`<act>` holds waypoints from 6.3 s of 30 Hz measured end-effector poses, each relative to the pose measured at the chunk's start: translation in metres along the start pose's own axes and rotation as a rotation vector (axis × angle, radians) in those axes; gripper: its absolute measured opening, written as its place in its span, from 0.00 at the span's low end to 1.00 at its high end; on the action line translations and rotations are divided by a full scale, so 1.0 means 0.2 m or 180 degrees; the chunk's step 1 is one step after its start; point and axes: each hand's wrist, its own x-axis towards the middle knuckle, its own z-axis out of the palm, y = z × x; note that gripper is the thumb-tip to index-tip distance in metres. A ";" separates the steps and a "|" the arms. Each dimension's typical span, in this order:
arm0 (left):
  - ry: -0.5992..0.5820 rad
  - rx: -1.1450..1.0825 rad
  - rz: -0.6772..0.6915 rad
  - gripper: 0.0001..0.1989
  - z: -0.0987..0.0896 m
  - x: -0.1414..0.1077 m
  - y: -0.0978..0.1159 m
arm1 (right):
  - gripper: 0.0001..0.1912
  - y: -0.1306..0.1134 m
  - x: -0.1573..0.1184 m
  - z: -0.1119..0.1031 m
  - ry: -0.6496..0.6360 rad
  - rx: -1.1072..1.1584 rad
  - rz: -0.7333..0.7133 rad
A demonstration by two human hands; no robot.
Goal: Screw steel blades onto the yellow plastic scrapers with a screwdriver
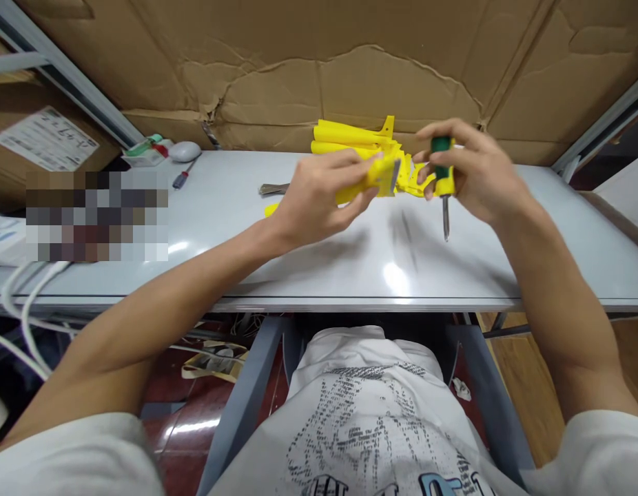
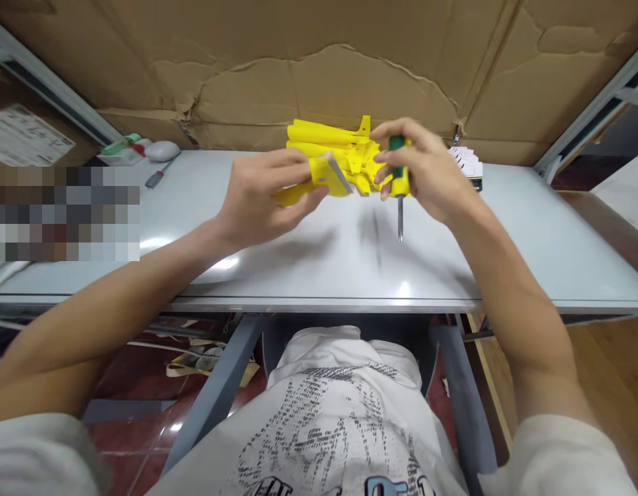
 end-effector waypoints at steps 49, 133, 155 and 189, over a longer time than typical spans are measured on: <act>-0.0825 0.0167 0.1137 0.11 0.21 -0.05 -0.33 | 0.31 0.11 -0.09 0.11 0.0277 -0.1009 -0.1448; -0.0852 0.0821 0.0929 0.15 0.18 -0.05 -0.40 | 0.42 0.12 -0.01 0.05 -0.0141 -0.1102 -0.1015; -0.0791 0.0557 0.1088 0.15 0.20 -0.03 -0.42 | 0.37 0.13 -0.01 0.06 -0.0418 -0.0759 -0.0981; -0.0829 0.0878 0.0816 0.19 0.22 -0.04 -0.39 | 0.31 0.08 -0.10 0.17 -0.0148 -0.1090 -0.0916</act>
